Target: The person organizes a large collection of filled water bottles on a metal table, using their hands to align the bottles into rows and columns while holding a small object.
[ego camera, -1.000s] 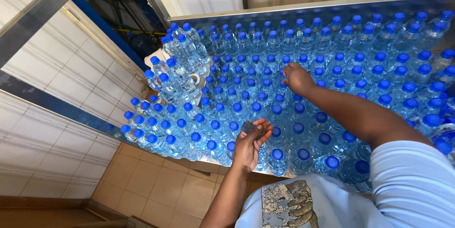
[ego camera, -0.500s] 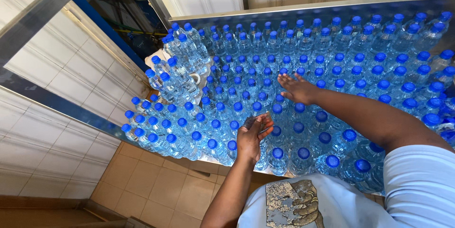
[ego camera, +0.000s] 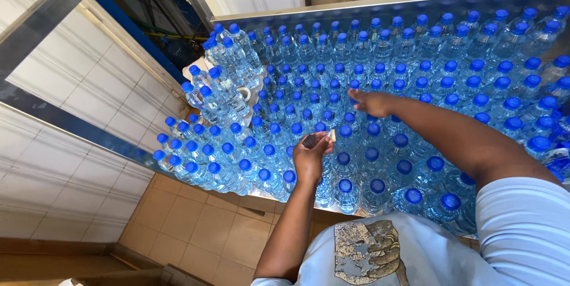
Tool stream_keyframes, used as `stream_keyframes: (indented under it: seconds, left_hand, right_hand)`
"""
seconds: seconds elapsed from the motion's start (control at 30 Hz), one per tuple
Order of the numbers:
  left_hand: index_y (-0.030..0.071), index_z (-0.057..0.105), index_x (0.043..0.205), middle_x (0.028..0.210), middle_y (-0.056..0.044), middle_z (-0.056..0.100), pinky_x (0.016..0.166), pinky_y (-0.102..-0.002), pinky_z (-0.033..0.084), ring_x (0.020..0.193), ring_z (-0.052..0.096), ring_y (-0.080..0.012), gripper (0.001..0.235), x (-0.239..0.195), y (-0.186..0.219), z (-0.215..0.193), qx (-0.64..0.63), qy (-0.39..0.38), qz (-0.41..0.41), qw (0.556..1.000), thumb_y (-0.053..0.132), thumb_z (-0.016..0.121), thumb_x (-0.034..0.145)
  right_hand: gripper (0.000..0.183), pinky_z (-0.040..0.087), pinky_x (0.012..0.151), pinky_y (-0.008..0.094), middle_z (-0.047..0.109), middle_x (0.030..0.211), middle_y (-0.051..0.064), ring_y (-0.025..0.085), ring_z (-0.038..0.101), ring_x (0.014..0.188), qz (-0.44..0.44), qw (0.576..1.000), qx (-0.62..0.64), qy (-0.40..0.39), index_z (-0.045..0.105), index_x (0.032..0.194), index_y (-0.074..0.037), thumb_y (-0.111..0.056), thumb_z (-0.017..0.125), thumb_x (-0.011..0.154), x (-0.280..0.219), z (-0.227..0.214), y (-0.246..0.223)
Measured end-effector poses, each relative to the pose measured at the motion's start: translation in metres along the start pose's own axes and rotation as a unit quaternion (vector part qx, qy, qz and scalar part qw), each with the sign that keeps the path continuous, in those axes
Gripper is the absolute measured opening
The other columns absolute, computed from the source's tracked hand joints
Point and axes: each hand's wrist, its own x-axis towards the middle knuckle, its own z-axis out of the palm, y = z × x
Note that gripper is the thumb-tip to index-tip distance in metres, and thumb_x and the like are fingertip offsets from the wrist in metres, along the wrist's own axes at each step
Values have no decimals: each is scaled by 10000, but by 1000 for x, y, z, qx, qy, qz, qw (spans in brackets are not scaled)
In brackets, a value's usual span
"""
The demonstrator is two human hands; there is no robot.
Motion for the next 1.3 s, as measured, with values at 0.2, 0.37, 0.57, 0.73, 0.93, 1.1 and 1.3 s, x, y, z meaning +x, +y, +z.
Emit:
stream_keyframes:
  seconds: [0.2, 0.37, 0.57, 0.73, 0.93, 1.1, 1.3]
  left_hand:
    - [-107, 764, 1090, 892, -190, 806, 733, -330, 735, 752, 828, -239, 154, 12, -10, -1, -97, 25, -6, 995, -54, 797, 949]
    - [-117, 750, 1078, 888, -190, 795, 736, -327, 737, 754, 828, -234, 135, 5, -3, 0, -89, 39, 1, 995, -48, 784, 967]
    - [-99, 793, 1057, 866, -193, 801, 740, -322, 735, 768, 824, -236, 136, 3, -9, -2, -73, 39, 25, 996, -34, 821, 942]
    - [8, 866, 978, 774, -128, 809, 673, -293, 700, 654, 787, -186, 131, 9, -19, -5, -34, 66, 25, 997, 41, 922, 865]
    - [-57, 848, 1056, 883, -158, 833, 659, -250, 678, 688, 757, -155, 214, 10, -16, -3, -65, 44, 28, 997, -3, 892, 854]
    - [-89, 817, 1156, 928, -143, 815, 693, -229, 666, 735, 734, -132, 319, 6, -13, -4, -95, 40, 40, 994, 4, 910, 865]
    - [-107, 800, 1071, 907, -169, 806, 664, -262, 685, 696, 762, -170, 215, 9, -18, -4, -145, 63, 37, 987, -20, 878, 891]
  right_hand:
    - [561, 426, 1283, 550, 610, 1613, 134, 374, 556, 1509, 30, 996, 14, 88, 565, 1635, -200, -401, 493, 1116, 12, 6, 14]
    - [454, 623, 1080, 469, 824, 1251, 94, 329, 783, 1244, 17, 982, -127, 137, 808, 1339, -200, -271, 883, 897, 56, 29, 44]
    - [407, 630, 1032, 482, 807, 1164, 78, 328, 798, 1175, 25, 975, -157, 152, 808, 1228, -246, -368, 901, 851, 78, 42, 57]
    - [326, 595, 1032, 519, 819, 1176, 195, 411, 766, 1173, -97, 973, 177, 113, 820, 1267, -172, -204, 847, 944, 4, -34, -78]
    - [255, 680, 791, 387, 856, 828, 33, 188, 845, 819, -75, 983, 157, -61, 872, 1038, -212, -267, 987, 817, -24, -28, -142]
    - [162, 686, 682, 317, 855, 816, 155, 196, 814, 745, -29, 927, 374, 2, 870, 985, -28, -36, 958, 850, -36, -25, -139]
    - [182, 709, 665, 331, 854, 901, 212, 235, 828, 794, -17, 891, 453, 18, 832, 1060, 48, 21, 893, 891, -49, -10, -152]
